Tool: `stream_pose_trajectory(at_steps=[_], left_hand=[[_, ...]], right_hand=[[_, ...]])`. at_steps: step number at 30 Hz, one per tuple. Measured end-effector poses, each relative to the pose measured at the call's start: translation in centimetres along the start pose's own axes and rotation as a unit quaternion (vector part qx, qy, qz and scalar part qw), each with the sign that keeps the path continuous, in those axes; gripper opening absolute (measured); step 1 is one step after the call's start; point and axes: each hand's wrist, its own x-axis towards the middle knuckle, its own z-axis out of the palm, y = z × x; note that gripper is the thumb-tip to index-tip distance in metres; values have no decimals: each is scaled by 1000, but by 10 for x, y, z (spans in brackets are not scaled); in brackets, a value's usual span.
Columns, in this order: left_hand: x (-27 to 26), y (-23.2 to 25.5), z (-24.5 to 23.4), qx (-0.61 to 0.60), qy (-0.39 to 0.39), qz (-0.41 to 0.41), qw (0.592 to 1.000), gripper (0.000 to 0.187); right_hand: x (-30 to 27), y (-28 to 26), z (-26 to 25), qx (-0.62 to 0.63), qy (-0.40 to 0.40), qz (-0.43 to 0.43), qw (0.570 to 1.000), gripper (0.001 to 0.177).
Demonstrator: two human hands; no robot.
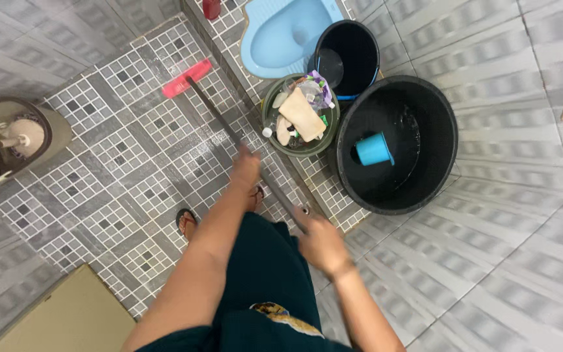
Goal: The person scrubs the tiled floor of a bathroom using a long-handled brush, moving around various buckets and cleaning supplies.
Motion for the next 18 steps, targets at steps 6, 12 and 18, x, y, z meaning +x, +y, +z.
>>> stream_pose_trajectory(at_steps=[6,12,18], left_hand=[[-38,-66,-84,-131,63,-9,989,82],[-145,-48,-53,-181,107,186,960,83],[-205,-8,-38,-66,-39,200,977,58]], right_hand=[[80,-63,84,-4,-38,-9,999,43],[-24,-44,98,-3,-99,24,995,40],[-103,-53,74,44,-161,236,957,63]])
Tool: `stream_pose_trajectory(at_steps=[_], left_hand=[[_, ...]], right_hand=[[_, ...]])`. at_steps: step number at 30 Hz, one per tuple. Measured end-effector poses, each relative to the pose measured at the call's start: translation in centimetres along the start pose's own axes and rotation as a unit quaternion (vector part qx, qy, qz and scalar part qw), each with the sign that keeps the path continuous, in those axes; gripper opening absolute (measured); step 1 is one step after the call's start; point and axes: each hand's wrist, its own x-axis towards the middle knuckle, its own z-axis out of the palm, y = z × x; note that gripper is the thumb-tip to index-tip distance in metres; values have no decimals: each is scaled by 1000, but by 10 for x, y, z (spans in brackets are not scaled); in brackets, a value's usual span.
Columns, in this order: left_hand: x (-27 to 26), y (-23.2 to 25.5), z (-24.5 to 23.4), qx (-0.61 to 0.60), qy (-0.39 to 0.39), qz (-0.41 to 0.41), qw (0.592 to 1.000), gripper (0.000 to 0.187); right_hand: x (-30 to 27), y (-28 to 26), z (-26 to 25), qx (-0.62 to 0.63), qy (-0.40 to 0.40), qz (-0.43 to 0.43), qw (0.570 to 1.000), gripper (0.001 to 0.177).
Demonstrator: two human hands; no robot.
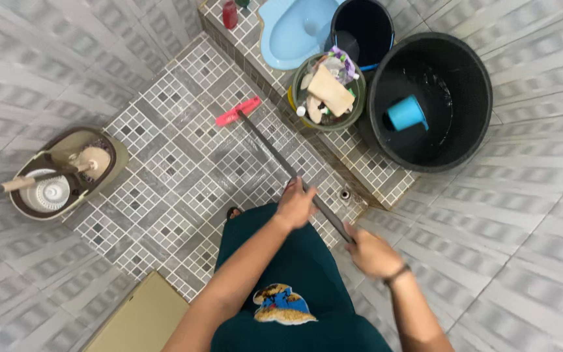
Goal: The person scrubs the tiled floor of a bathroom using a long-handled brush, moving around various buckets and cleaning supplies.
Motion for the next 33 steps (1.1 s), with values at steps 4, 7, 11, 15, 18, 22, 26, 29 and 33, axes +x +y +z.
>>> stream_pose_trajectory(at_steps=[4,7,11,15,18,22,26,29,33], left_hand=[[1,-37,-36,32,28,-69,997,58],[-9,-60,-65,37,69,-87,993,81],[-20,-82,-80,175,84,-27,981,52],[-49,-68,-96,330,2,-15,944,26],[-57,-48,-103,383,-52,-21,922,43],[-44,-18,-52,39,302,-199,932,21],[-59,-18,-32,-21,397,-55,916,31],[-71,2,-47,364,153,-40,918,26],[-81,20,-49,326,31,-107,939,26]], right_hand=[[47,-44,34,-10,96,-152,984,48],[105,-92,50,3,73,-128,989,53],[154,-120,80,77,122,-167,975,31],[111,-118,103,2,175,-267,948,31],[57,-126,96,-56,251,-231,938,25],[30,-158,77,-19,512,-397,762,17],[19,-169,81,-111,478,-469,734,28],[-12,-158,106,-43,502,-563,656,30],[-76,-143,136,43,407,-623,666,26]])
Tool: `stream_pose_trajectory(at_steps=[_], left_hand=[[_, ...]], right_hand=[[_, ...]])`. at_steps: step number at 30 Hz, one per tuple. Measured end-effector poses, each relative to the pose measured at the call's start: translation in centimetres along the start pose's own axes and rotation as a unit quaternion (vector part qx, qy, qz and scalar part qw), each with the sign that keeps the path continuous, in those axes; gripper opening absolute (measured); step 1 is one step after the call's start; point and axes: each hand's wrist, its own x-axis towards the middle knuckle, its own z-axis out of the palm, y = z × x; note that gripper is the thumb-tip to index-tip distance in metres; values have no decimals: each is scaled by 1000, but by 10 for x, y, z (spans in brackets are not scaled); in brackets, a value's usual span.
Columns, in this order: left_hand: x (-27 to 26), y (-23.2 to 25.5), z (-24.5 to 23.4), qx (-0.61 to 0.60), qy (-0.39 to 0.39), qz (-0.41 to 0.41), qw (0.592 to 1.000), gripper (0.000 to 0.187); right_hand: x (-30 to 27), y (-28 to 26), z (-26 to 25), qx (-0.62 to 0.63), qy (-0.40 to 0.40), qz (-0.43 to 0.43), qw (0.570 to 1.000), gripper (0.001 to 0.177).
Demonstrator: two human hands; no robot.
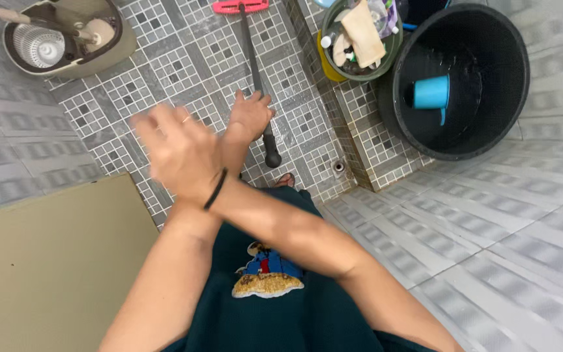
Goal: The person scrubs the tiled floor of a bathroom using a long-handled brush, moving around various buckets and cleaning supplies.
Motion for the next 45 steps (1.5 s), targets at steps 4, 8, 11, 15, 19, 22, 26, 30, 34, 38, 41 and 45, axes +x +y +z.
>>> stream_pose_trajectory(at_steps=[4,8,11,15,19,22,26,30,34,38,41,45], left_hand=[[7,1,1,-10,-3,-21,1000,33],[-1,-4,24,-64,23,-53,996,32],[-13,-7,47,-134,43,-82,987,46],[-28,16,75,-108,30,-50,992,34],[-50,54,64,-196,92,6,976,24],[-67,97,41,-307,168,44,936,33],[-59,111,52,-324,152,24,933,24],[-19,65,110,-339,44,-110,933,33],[9,40,128,-223,-51,-178,957,42],[21,97,111,-180,-90,-87,976,49],[9,159,85,-144,-6,83,986,17],[-4,184,75,-309,235,162,907,23]], right_hand=[[-19,-21,-20,173,-68,1,983,31],[-35,62,-9,81,56,-23,995,31],[-77,129,-25,-24,-50,171,984,48],[-118,146,-7,272,-268,583,717,57],[-140,130,-42,125,-429,531,720,76],[-146,137,-106,50,-442,229,866,74],[-155,151,-106,2,-543,345,766,82],[-166,184,0,-59,-505,231,830,54],[-165,199,39,-19,-437,305,846,72],[-175,198,-37,-48,-449,317,834,50],[-169,200,-128,-116,-575,305,750,61],[-173,219,-158,-103,-602,329,720,62]])
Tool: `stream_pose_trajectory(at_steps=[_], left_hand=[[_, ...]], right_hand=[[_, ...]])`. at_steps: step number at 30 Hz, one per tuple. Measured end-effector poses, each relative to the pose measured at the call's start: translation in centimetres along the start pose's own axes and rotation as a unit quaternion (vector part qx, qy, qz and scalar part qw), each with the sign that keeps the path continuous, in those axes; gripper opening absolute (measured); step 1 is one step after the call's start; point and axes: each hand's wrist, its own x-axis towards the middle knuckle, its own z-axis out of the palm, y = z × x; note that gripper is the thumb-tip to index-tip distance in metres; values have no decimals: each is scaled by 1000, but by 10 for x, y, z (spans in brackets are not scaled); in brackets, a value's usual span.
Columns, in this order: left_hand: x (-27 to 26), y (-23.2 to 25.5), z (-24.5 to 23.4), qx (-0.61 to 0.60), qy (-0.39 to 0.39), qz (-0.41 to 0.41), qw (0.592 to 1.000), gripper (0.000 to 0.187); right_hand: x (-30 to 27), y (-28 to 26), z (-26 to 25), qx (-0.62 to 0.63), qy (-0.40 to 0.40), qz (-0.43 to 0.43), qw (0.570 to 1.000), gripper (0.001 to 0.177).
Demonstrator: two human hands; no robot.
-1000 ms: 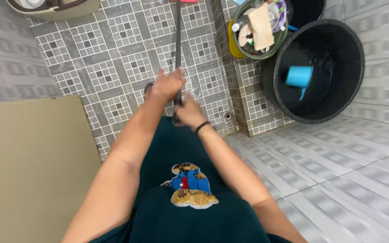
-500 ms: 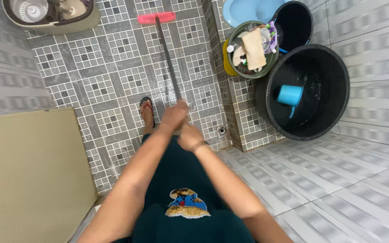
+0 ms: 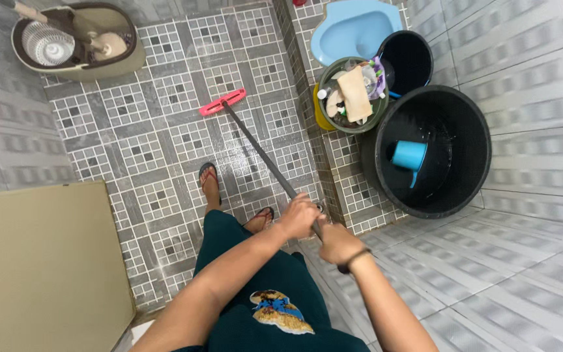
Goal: The person scrubs the tiled floor of a bathroom using a long-handled brush, moving around various buckets and cleaning supplies.
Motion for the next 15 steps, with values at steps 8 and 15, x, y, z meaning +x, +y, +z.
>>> stream_pose_trajectory(at_steps=[8,15], left_hand=[[-70,-165,1,229,84,-167,955,20],[-28,-139,-26,105,-176,-139,969,22]], right_hand=[[229,-93,82,156,70,-59,984,32],[212,-42,49,-119,50,-218,967,29]])
